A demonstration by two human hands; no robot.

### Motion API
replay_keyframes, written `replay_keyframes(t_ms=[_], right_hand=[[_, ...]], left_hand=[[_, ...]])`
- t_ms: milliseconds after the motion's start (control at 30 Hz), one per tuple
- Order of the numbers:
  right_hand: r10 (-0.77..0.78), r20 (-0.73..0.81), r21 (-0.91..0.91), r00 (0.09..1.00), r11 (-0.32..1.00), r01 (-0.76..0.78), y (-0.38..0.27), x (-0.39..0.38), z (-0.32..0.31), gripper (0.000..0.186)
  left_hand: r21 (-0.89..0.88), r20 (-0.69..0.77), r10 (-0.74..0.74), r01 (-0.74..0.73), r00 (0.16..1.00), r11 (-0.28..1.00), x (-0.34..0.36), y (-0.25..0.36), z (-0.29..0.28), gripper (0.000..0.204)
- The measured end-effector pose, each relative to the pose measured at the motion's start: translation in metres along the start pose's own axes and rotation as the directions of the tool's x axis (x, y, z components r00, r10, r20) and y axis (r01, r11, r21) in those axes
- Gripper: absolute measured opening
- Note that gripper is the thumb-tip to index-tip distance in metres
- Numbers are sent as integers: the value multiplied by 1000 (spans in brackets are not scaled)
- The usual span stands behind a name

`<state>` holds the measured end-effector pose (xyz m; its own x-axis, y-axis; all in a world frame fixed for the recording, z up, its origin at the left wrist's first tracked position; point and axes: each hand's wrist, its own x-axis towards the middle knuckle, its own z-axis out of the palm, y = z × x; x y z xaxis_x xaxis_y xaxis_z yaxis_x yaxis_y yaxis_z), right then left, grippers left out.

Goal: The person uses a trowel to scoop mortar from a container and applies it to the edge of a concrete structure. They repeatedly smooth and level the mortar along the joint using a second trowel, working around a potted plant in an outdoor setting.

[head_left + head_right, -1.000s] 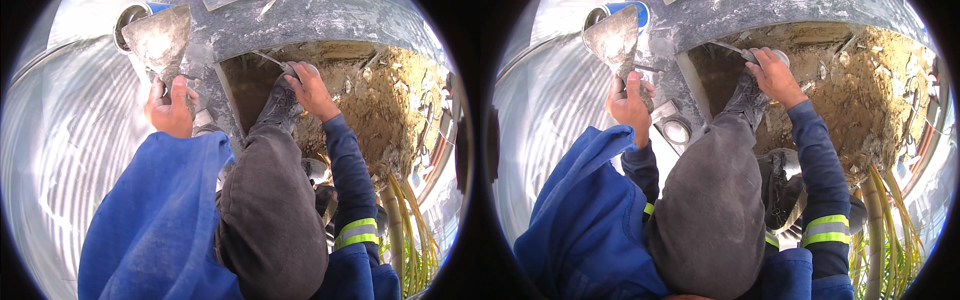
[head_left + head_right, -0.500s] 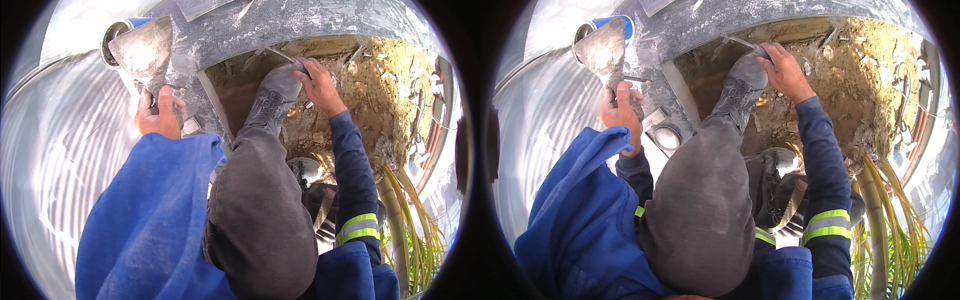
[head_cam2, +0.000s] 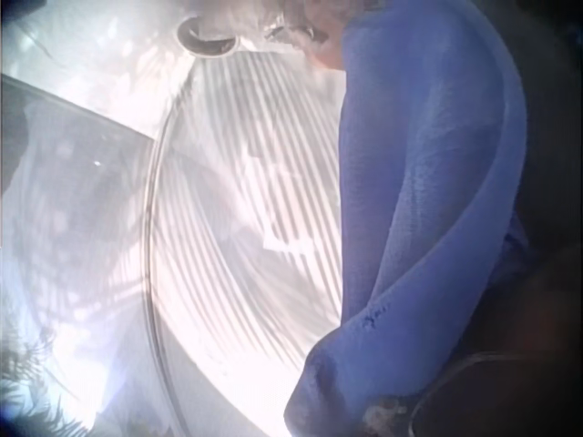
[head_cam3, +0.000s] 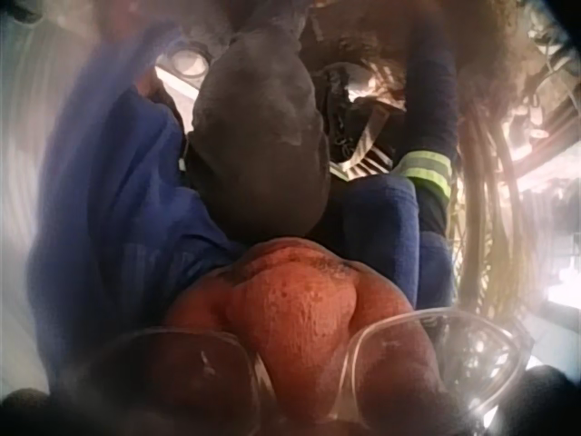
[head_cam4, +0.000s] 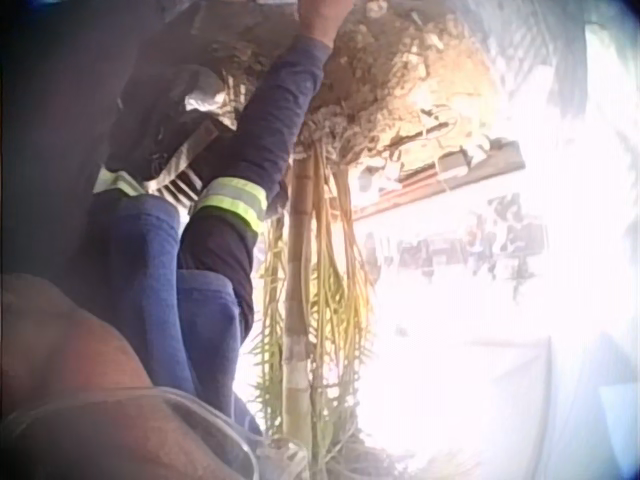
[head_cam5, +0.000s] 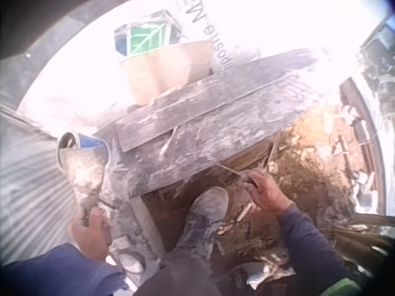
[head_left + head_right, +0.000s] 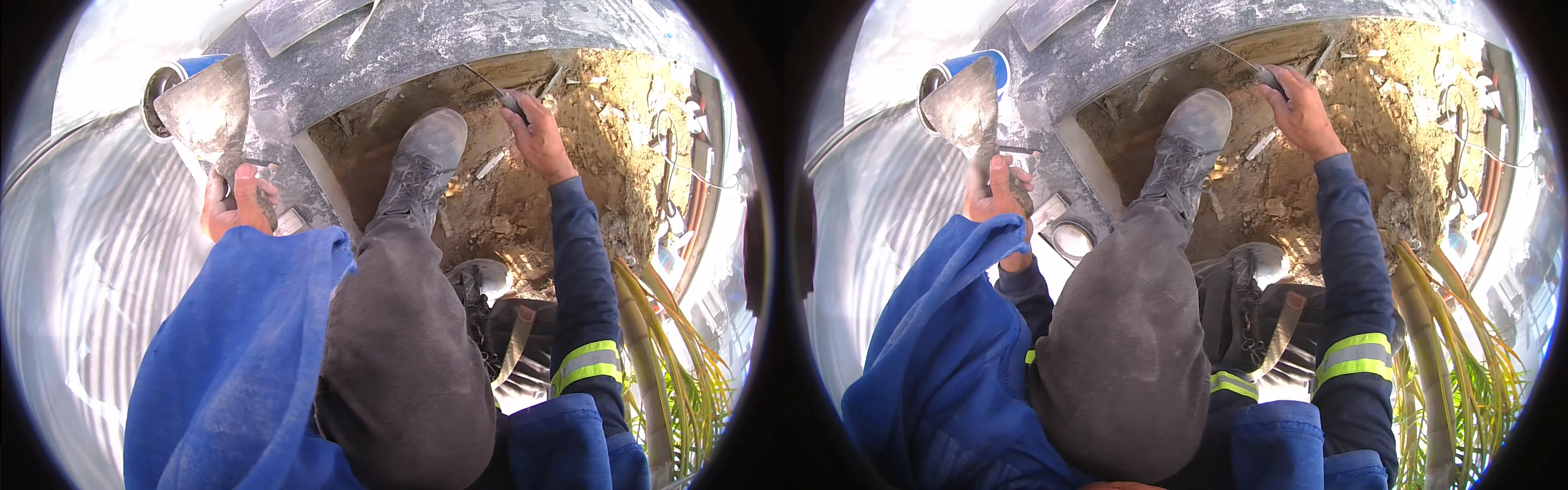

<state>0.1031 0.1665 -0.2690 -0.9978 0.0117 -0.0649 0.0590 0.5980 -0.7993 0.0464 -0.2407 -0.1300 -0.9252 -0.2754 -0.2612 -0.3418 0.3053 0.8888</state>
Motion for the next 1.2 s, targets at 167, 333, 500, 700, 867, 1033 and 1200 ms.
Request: replay_keyframes(t_ms=[167,333,500,700,867,1033,1200], right_hand=[[93,-55,-47,994,994,-96,12,-16,-23,31],[198,-264,-152,944,958,-243,-6,-59,-43,31],[60,-468,-307,882,924,-226,-68,-82,-69,31],[469,-365,658,804,741,-133,-178,-89,-117,32],[353,-158,967,922,244,72,-246,-71,-152,48],[252,-192,958,949,259,125,-290,-78,-182,54],[259,-230,923,938,364,125,-331,-95,-179,51]], left_hand=[[4,-21,-49,49,999,999,-2,3,-3,42],[-5,101,-23,24,995,1000,-1,1,-8,46],[-164,46,178,-169,983,972,-21,24,7,49],[-326,447,177,-24,877,945,-33,100,42,39],[-327,821,211,135,531,935,-58,166,62,51],[-393,850,378,-36,366,919,-100,208,64,49],[-413,860,431,-123,273,902,-129,228,63,47]])
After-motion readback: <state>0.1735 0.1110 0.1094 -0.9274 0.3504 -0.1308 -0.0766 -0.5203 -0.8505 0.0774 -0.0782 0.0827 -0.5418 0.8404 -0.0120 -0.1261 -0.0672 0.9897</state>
